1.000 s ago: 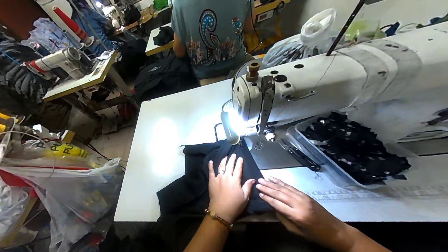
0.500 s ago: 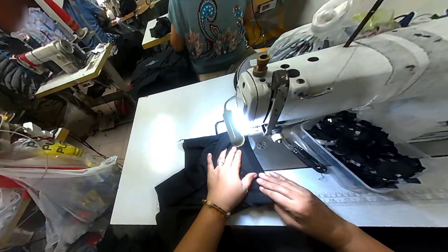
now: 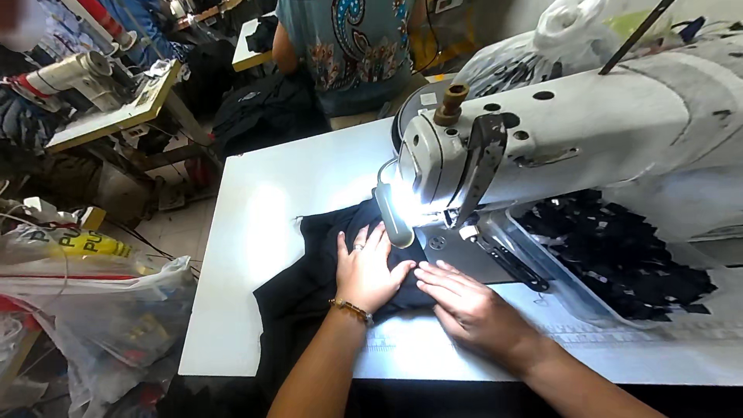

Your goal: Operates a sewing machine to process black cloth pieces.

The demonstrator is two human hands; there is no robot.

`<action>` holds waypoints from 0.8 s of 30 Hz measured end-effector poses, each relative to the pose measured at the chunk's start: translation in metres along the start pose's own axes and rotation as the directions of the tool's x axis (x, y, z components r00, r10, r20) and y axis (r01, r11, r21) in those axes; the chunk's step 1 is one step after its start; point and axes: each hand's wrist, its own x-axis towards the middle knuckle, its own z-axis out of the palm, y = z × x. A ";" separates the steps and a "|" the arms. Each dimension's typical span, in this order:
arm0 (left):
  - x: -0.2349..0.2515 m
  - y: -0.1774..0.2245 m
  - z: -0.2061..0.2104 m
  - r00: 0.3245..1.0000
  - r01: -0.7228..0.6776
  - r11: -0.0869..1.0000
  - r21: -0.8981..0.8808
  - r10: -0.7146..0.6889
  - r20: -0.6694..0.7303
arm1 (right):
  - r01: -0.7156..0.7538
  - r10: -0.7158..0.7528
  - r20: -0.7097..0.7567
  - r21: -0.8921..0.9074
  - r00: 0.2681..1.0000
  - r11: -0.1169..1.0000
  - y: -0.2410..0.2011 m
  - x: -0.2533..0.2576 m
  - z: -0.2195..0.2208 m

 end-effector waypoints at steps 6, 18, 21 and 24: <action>-0.006 -0.015 -0.017 0.990 -0.138 0.989 -0.060 0.137 -0.022 | -0.019 0.019 -0.001 0.011 1.000 1.000 0.007 0.020 0.006; -0.083 0.025 -0.037 0.840 -0.542 0.799 -0.260 0.518 -0.160 | 0.131 -0.131 0.009 -0.002 0.991 0.991 -0.013 0.014 -0.002; -0.072 0.021 -0.004 0.971 -0.198 0.972 -0.124 0.177 -0.164 | 0.173 -0.173 0.009 0.001 0.985 0.985 -0.026 -0.018 -0.013; -0.069 0.017 0.026 0.992 0.042 0.996 0.083 -0.031 -0.120 | 0.168 -0.169 0.052 0.014 0.984 0.986 -0.023 -0.044 -0.021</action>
